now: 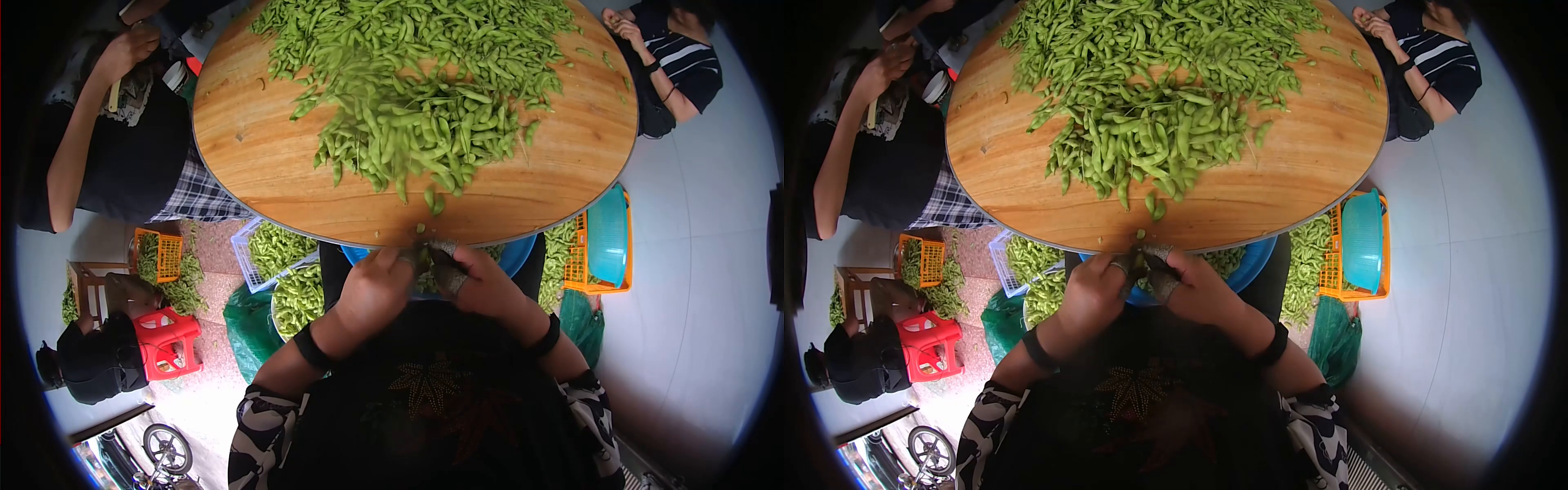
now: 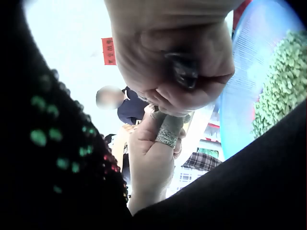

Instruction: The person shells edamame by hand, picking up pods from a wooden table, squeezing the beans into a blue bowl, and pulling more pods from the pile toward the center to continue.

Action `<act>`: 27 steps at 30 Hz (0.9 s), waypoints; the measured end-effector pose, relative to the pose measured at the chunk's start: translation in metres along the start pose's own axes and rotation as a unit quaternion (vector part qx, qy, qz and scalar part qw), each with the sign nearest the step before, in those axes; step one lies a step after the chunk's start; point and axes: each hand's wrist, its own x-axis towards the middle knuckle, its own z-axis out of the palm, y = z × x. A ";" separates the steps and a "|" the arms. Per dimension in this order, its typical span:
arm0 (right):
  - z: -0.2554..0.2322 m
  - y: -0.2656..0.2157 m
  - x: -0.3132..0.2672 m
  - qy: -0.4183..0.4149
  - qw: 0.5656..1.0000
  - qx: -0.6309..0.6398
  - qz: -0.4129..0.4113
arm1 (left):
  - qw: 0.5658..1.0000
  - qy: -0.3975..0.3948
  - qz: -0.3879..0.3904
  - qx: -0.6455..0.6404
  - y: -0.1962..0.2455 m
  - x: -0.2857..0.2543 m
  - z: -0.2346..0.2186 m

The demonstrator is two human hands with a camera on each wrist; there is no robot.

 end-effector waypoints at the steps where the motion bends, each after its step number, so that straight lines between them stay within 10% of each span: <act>1: 0.000 -0.001 0.000 0.001 1.000 0.001 0.000 | 1.000 0.001 0.011 -0.008 -0.003 0.000 0.001; 4: -0.002 -0.007 0.001 -0.033 0.988 0.114 0.100 | 0.999 0.016 -0.011 -0.037 -0.006 -0.001 0.003; 8: 0.007 0.005 -0.002 0.012 0.997 0.053 -0.048 | 0.999 0.025 -0.016 -0.044 -0.011 -0.006 0.012; 11: 0.010 0.018 -0.005 0.035 0.995 0.002 -0.094 | 0.924 -0.001 -0.095 -0.371 -0.024 -0.015 0.019; 13: 0.010 0.020 -0.008 0.036 0.997 0.003 -0.075 | 0.619 -0.115 -0.279 -0.725 -0.029 -0.018 0.014; 17: 0.009 0.020 -0.014 0.076 0.996 0.025 -0.026 | 0.795 -0.065 -0.272 -0.539 -0.006 -0.019 0.021; 19: 0.008 0.020 -0.014 0.112 0.992 0.020 -0.051 | 0.891 -0.061 -0.102 -0.437 -0.008 -0.023 0.029; 20: 0.007 0.019 -0.014 0.100 0.995 0.019 -0.023 | 0.893 -0.061 -0.101 -0.435 -0.008 -0.026 0.029; 22: 0.005 0.023 -0.014 0.086 0.996 0.017 0.003 | 0.686 -0.149 -0.375 -0.606 -0.004 -0.031 0.025; 25: 0.003 0.033 -0.014 0.094 0.991 -0.095 -0.031 | 0.624 -0.146 -0.399 -0.656 -0.011 -0.042 0.035; 26: 0.004 0.032 -0.018 0.127 0.966 -0.213 -0.074 | 0.622 -0.147 -0.401 -0.656 -0.011 -0.045 0.039; 27: 0.005 0.029 -0.021 0.157 0.924 -0.328 -0.115 | 0.773 -0.105 -0.329 -0.532 -0.008 -0.046 0.040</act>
